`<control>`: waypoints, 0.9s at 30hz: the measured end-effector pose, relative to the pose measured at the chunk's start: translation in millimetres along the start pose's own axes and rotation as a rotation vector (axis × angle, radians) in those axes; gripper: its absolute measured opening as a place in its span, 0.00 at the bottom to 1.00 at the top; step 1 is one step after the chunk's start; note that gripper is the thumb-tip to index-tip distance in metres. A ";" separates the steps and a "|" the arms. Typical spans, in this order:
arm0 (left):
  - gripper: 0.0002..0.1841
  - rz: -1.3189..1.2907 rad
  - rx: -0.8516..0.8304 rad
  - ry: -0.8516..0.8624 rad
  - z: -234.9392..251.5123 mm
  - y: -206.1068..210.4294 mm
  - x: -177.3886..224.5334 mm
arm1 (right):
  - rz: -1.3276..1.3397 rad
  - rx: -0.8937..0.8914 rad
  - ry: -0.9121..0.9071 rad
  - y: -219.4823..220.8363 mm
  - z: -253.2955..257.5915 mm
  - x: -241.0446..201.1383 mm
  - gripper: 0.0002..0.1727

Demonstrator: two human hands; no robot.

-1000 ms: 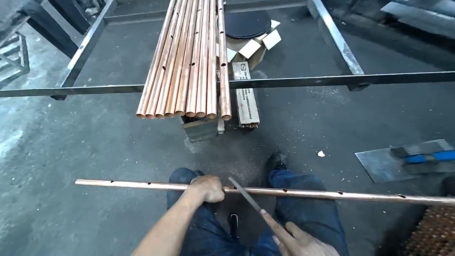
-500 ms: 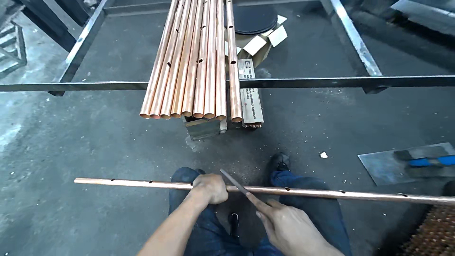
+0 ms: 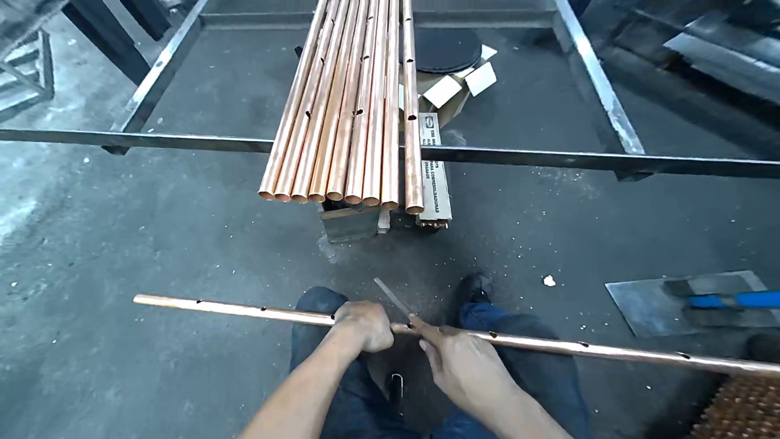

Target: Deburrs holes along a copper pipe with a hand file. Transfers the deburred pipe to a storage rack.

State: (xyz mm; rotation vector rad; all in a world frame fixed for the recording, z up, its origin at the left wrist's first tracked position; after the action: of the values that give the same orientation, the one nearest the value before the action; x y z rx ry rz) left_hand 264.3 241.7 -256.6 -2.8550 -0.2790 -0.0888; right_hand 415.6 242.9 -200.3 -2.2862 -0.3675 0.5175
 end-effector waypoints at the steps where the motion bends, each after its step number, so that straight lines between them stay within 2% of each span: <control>1: 0.21 0.000 -0.003 -0.001 -1.3 -1.3 -1.1 | 0.005 0.062 -0.024 -5.9 -10.2 0.5 0.28; 3: 0.21 -0.005 -0.013 -0.001 -1.9 0.0 -2.7 | 0.038 0.113 -0.063 -8.3 -50.8 2.9 0.28; 5: 0.22 -0.007 -0.013 -0.001 -2.5 0.7 -3.3 | 0.052 0.030 -0.072 5.2 -85.3 5.4 0.28; 7: 0.21 -0.007 0.020 0.003 -3.9 -0.3 -0.5 | 0.044 -0.049 -0.057 22.1 -94.4 10.0 0.28; 9: 0.22 -0.011 0.073 -0.005 -4.1 -1.5 2.3 | 0.039 -0.040 -0.041 23.1 -72.7 9.2 0.29; 11: 0.21 -0.005 0.136 -0.012 -4.1 1.3 2.8 | 0.001 -0.011 -0.025 14.0 -29.6 1.5 0.30; 13: 0.20 0.002 0.186 -0.007 -6.9 3.1 3.0 | -0.029 -0.109 0.014 3.6 2.0 -3.3 0.29; 14: 0.20 0.008 0.200 -0.006 -9.1 3.7 2.4 | -0.025 -0.134 0.020 -0.7 2.1 -4.1 0.29; 18: 0.20 0.003 0.187 0.003 -10.1 4.5 -0.5 | 0.012 -0.029 -0.042 -9.8 -72.6 -0.4 0.28; 21: 0.20 0.010 0.183 0.016 -9.1 3.9 1.5 | 0.029 -0.102 -0.039 10.8 -103.0 3.8 0.29; 23: 0.19 0.012 0.203 0.022 -6.9 4.3 2.8 | 0.033 -0.097 -0.028 18.0 -85.5 2.0 0.29; 25: 0.19 0.005 0.220 0.017 -5.1 5.2 1.3 | 0.020 -0.076 0.006 13.4 -44.2 -5.1 0.30; 27: 0.18 0.009 0.231 0.008 -4.3 5.0 -1.1 | -0.006 -0.146 0.057 5.9 -5.5 -9.6 0.30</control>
State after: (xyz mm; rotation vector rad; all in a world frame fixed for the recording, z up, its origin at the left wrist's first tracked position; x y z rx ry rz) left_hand 264.1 235.6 -253.8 -2.6259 -0.2566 -0.0618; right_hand 410.4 231.7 -198.6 -2.4341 -0.3956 0.4335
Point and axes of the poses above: each hand's wrist, its own z-axis towards the middle knuckle, its own y-axis out of the palm, x = y × z, the point moved 9 cm from there along z, towards the middle knuckle, and after that the axes turned 12 degrees about -x, right-handed, at the moved point
